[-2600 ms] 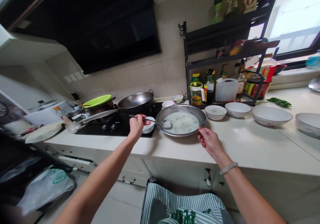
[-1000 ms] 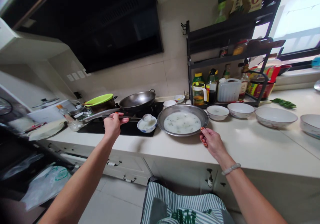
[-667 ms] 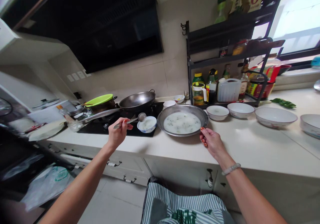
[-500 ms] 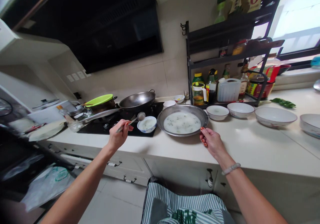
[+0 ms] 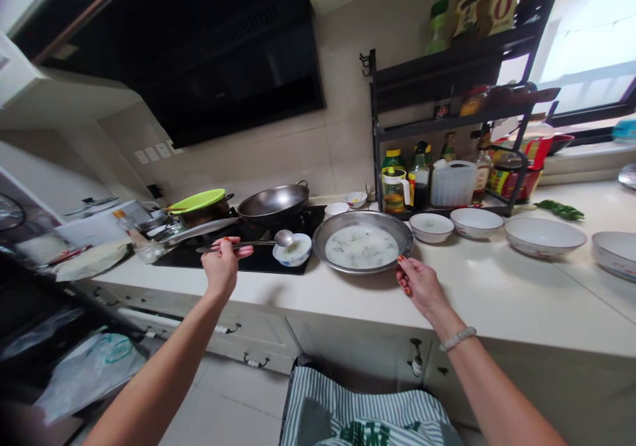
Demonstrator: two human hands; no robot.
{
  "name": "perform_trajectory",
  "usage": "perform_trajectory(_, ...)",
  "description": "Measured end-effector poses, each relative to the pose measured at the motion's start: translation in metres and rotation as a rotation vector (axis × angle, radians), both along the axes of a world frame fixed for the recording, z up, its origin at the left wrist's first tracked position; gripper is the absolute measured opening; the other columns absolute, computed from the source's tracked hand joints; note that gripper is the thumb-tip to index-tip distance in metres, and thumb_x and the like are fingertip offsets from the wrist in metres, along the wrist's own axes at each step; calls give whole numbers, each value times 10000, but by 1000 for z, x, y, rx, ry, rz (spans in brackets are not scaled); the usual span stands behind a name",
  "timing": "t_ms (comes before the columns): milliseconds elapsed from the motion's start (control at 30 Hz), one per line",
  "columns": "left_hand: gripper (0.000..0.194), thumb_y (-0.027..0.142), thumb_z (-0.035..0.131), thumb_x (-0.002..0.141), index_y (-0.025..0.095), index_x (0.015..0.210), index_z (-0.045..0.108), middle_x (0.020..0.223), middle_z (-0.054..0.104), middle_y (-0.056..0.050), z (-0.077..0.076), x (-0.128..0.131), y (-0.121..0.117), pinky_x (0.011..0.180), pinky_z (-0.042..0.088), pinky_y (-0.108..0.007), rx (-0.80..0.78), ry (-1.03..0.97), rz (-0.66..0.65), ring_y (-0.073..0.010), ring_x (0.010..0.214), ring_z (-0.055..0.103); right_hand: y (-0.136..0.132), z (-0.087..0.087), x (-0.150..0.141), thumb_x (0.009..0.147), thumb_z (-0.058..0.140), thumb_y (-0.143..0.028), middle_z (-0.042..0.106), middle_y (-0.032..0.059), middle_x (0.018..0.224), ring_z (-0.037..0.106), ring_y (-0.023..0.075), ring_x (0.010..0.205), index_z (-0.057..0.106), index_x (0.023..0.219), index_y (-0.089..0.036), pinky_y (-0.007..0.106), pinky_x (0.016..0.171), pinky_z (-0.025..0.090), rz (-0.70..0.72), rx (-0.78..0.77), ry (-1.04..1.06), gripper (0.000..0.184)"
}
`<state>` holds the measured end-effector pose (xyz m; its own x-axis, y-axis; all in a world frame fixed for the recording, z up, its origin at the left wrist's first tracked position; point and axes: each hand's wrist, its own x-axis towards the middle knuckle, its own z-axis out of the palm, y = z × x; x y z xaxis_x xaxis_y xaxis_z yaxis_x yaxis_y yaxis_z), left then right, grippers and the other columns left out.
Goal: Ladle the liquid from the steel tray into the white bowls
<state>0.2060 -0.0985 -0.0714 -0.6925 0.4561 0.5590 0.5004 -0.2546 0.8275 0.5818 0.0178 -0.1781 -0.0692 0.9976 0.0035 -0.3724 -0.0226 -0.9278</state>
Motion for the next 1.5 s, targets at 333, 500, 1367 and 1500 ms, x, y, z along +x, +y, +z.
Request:
perform_trajectory(333,267,382,419,920,161,883,564,576,649,-23,14,73,8,507,538,-249,51,113,-282,-168,515,669,-4,6,0,514,846,-470,518,-33,471,391,37,362,545,627,-163,137,305,258,-15,-3,21,445)
perform_trajectory(500,228,274,385,947,160,885,573,689,648,-49,0,127,20,613,514,-255,-76,633,-482,-145,604,643,-13,7,7,511,834,-487,528,-23,499,388,37,375,585,645,-153,142,312,258,-91,13,6,437)
perform_trajectory(1367,101,146,541,856,118,862,639,757,640,-64,21,149,97,668,492,-232,-355,115,-860,-126,659,616,-64,26,2,875,518,-101,629,82,1031,656,162,919,692,1081,-264,242,754,555,-191,1129,-582,316)
perform_trajectory(1500,104,103,520,881,83,808,592,627,568,-22,34,109,162,641,491,-203,-477,-482,-577,-75,539,565,-57,19,7,865,528,-105,653,80,1034,661,179,949,687,1086,-272,251,773,557,-202,1119,-568,319)
